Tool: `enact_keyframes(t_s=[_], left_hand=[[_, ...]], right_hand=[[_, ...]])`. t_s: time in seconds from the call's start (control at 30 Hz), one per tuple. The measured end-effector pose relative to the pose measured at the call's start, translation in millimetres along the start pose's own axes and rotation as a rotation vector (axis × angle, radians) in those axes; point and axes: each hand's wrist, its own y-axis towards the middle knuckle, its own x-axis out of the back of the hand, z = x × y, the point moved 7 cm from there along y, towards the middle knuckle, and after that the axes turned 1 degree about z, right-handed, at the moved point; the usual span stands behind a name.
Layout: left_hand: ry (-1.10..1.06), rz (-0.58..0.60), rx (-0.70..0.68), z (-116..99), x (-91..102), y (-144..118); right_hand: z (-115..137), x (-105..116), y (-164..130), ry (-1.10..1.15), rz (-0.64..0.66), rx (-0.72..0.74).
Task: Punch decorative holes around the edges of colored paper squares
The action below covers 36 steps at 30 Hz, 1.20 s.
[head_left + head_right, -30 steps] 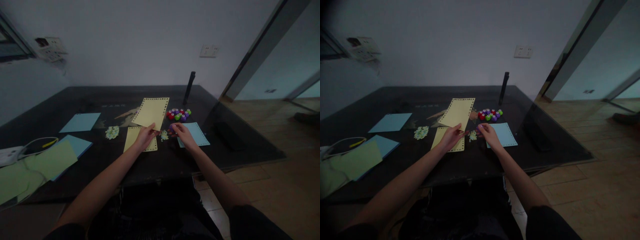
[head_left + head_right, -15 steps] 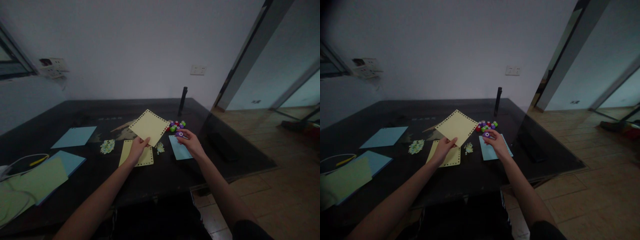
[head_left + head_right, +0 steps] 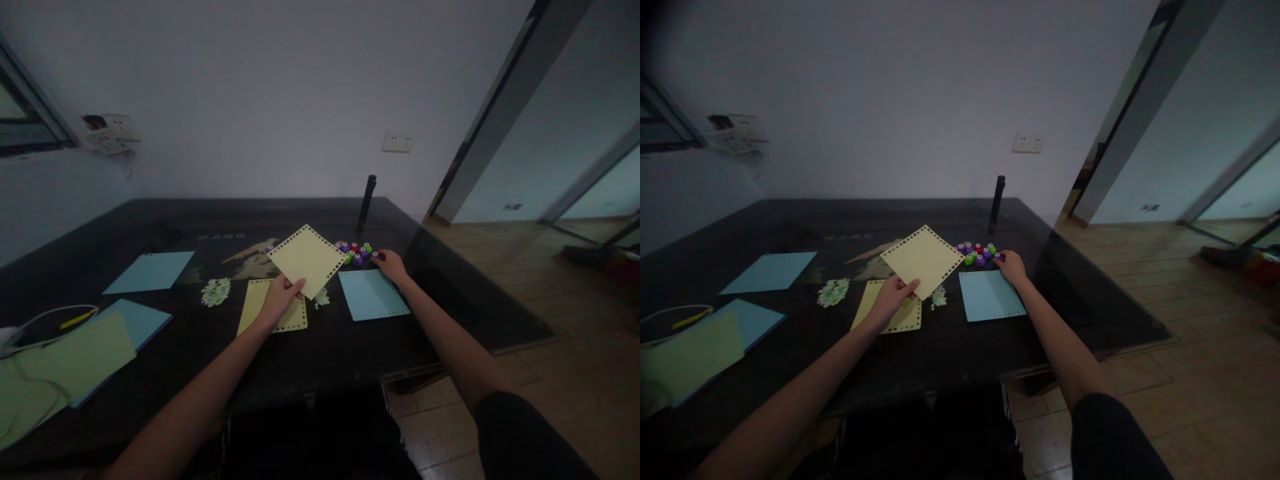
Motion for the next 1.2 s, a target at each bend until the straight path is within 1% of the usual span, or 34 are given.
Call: enact_keyframes(t_s=[0.07, 0.13, 0.3, 0.37, 0.43, 0.5, 0.57, 0.6, 0.67, 0.73, 0.77, 0.83, 0.93, 1.07, 1.2], left_hand=[[0.023, 0.012, -0.004, -2, -1.1, -1], [0.042, 0.029, -0.009, -3, -2.7, -2], [0.061, 0.064, -0.003, -7, -6.4, -5], [0.039, 0.084, -0.002, -8, -7.8, -5], [0.022, 0.097, -0.001, -7, -8.4, -5], [0.023, 0.101, -0.001, -5, -8.2, -5], [0.035, 0.110, -0.003, -2, -8.4, -4], [0.040, 0.115, -0.005, -1, -8.7, -3], [0.052, 0.127, -0.008, 1, -9.7, -3], [0.072, 0.143, -0.015, 1, -11.0, -4], [0.085, 0.154, -0.024, 1, -11.9, -4], [0.112, 0.178, -0.050, 0, -13.5, -4], [0.181, 0.179, -0.103, 0, -14.0, -3], [0.250, 0.136, -0.177, -5, -16.6, -2], [0.210, 0.080, -0.218, -19, -26.5, -2]], right_hand=[[3, -6, 3, -0.109, 0.039, 0.014], [7, -9, 4, -0.176, 0.046, 0.016], [15, -13, 4, -0.246, 0.053, -0.008], [16, -9, 2, -0.257, 0.035, -0.033], [20, -1, -1, -0.240, -0.019, -0.049], [29, 11, -5, -0.153, -0.080, -0.022], [45, 19, -9, 0.037, -0.080, 0.056], [54, 21, -12, 0.167, -0.043, 0.095], [73, 19, -20, 0.444, 0.098, 0.132], [87, 13, -30, 0.685, 0.236, 0.084], [93, 10, -35, 0.760, 0.278, 0.068], [101, 8, -44, 0.837, 0.312, 0.057], [102, 10, -51, 0.866, 0.277, 0.056], [91, 17, -56, 0.904, 0.222, 0.013], [77, 32, -60, 0.925, 0.130, -0.043]])
